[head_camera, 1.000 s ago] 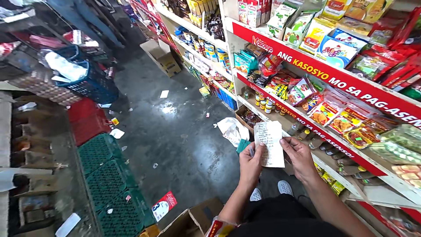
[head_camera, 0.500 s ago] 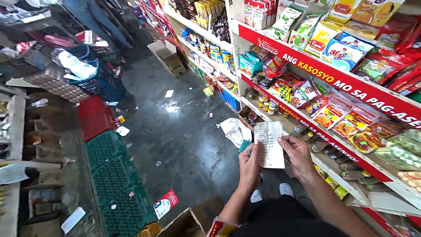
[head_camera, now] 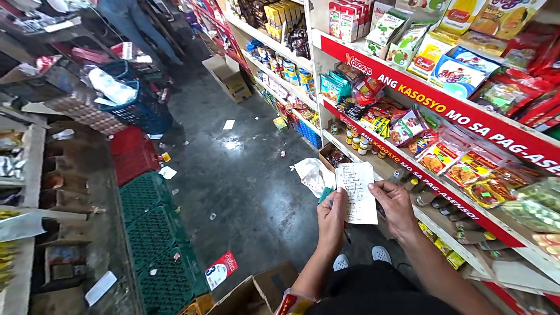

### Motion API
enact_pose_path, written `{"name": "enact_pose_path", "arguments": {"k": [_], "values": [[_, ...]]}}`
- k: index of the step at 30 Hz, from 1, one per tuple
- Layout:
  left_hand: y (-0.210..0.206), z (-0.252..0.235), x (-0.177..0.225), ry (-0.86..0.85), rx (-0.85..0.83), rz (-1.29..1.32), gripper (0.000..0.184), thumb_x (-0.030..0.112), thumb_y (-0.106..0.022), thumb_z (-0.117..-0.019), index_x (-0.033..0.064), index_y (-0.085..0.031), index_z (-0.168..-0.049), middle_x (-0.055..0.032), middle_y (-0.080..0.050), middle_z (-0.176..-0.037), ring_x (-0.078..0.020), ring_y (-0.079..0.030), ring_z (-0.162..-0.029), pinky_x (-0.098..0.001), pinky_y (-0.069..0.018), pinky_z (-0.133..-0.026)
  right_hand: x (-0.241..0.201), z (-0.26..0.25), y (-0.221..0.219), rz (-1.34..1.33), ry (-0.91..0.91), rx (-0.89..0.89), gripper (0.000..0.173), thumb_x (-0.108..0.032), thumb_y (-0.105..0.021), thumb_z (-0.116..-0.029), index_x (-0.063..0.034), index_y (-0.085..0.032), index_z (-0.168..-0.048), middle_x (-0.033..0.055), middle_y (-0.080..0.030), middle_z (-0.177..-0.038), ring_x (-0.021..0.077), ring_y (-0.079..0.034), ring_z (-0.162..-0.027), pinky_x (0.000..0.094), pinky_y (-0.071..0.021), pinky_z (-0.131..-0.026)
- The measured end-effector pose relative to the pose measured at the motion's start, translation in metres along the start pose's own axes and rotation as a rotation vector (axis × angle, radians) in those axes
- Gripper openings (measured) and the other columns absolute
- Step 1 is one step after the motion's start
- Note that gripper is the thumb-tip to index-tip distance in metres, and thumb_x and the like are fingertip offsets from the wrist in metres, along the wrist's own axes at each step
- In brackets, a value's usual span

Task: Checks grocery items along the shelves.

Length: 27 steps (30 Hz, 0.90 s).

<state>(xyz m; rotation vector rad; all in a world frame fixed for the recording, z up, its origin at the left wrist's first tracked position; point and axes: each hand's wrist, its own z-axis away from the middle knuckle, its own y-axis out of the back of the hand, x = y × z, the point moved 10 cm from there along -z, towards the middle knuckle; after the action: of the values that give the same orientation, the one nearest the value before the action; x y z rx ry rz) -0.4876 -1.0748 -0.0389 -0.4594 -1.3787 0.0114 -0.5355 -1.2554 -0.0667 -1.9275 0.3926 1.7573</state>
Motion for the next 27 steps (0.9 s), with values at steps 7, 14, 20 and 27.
{"name": "enact_pose_path", "arguments": {"k": [7,14,20,27], "values": [[0.0,0.001,0.001,-0.003,0.015,0.006,0.038,0.016,-0.043,-0.1093,0.0004,-0.068,-0.085,-0.0037,-0.067,-0.066,-0.0076,-0.062,-0.053,-0.0217,-0.0514,-0.046,0.0,-0.001,0.0,0.004,0.0,-0.007,0.013,-0.01,-0.066,-0.0978,0.0005,-0.072,-0.092,0.0084,-0.071,-0.082,0.0151,-0.069,-0.071,0.031,-0.0592,-0.062],[0.005,0.0,0.002,-0.018,0.034,0.029,0.037,0.014,-0.043,-0.109,-0.0004,-0.069,-0.087,-0.0042,-0.068,-0.069,-0.0083,-0.065,-0.057,-0.023,-0.0543,-0.05,0.001,-0.003,-0.006,-0.025,0.008,-0.028,0.013,-0.008,-0.065,-0.0983,0.0017,-0.071,-0.094,0.0093,-0.071,-0.082,0.0162,-0.069,-0.072,0.0334,-0.061,-0.065],[0.014,-0.001,0.007,-0.03,0.074,0.033,0.036,0.015,-0.043,-0.1088,-0.0009,-0.069,-0.088,-0.0047,-0.068,-0.069,-0.0092,-0.065,-0.056,-0.024,-0.0549,-0.049,0.002,-0.007,-0.015,-0.028,0.015,-0.04,0.015,-0.011,-0.064,-0.0999,0.0012,-0.072,-0.096,0.0092,-0.072,-0.083,0.0168,-0.07,-0.073,0.034,-0.0614,-0.067],[0.032,-0.006,0.02,-0.084,0.154,0.045,0.035,0.014,-0.042,-0.1086,-0.001,-0.069,-0.091,-0.0049,-0.07,-0.071,-0.0109,-0.068,-0.06,-0.026,-0.0582,-0.053,0.029,-0.005,-0.026,-0.042,-0.069,-0.101,0.025,-0.016,-0.052,-0.1068,0.0017,-0.069,-0.104,0.0113,-0.072,-0.091,0.0199,-0.071,-0.079,0.0387,-0.0626,-0.069]]}}
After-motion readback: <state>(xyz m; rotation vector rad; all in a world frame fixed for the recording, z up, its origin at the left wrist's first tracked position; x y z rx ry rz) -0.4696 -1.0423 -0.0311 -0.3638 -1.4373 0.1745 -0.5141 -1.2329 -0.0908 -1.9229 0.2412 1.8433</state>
